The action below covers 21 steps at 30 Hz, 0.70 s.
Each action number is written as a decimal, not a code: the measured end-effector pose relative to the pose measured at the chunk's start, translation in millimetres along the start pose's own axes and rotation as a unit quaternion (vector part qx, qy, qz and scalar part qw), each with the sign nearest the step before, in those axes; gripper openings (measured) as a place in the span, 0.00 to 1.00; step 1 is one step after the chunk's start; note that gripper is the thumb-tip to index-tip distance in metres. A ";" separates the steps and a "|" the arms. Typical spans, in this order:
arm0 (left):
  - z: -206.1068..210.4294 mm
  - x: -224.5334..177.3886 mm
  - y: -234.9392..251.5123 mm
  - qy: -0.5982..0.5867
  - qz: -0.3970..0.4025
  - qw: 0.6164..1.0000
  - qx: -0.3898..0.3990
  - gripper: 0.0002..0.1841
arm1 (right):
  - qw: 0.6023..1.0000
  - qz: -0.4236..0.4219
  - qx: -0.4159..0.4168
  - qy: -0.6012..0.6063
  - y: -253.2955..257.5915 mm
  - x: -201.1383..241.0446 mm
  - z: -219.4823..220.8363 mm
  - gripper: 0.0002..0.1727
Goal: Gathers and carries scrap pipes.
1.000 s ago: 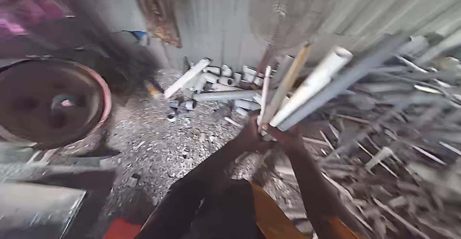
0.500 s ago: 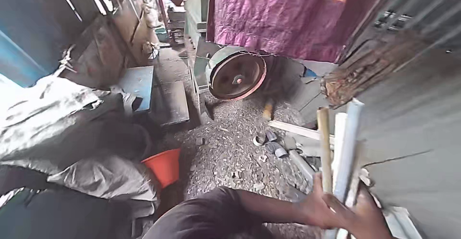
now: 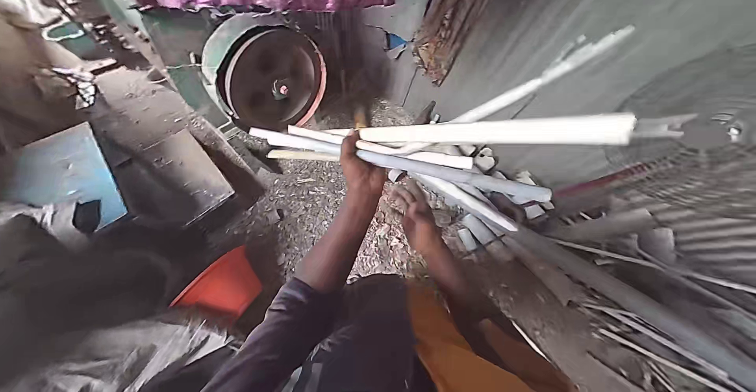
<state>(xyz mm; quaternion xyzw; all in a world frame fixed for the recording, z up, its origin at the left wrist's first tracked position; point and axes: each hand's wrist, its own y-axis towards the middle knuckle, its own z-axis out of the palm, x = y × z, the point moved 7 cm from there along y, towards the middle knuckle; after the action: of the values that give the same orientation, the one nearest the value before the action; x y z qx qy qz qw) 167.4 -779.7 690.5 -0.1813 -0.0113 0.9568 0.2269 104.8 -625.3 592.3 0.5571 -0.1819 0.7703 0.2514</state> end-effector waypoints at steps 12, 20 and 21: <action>-32.9 94.2 -19.7 0.107 -0.082 0.985 -0.110 0.11 | 0.924 -0.309 -0.133 0.182 -22.6 116.7 -101.3 0.65; -59.5 137.4 -46.9 0.162 -0.195 0.949 -0.186 0.17 | 0.907 -0.338 -0.204 0.145 -54.4 110.4 -130.1 0.62; -59.6 142.5 -49.4 0.162 -0.204 0.947 -0.186 0.17 | 0.897 -0.338 -0.241 0.151 -55.9 112.5 -131.8 0.54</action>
<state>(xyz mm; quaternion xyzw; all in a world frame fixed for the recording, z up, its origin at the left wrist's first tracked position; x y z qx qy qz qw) 91.2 -676.5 591.3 -0.3664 -0.1893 0.8287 0.3784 8.3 -485.5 657.9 0.3849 -0.1222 0.6461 0.6477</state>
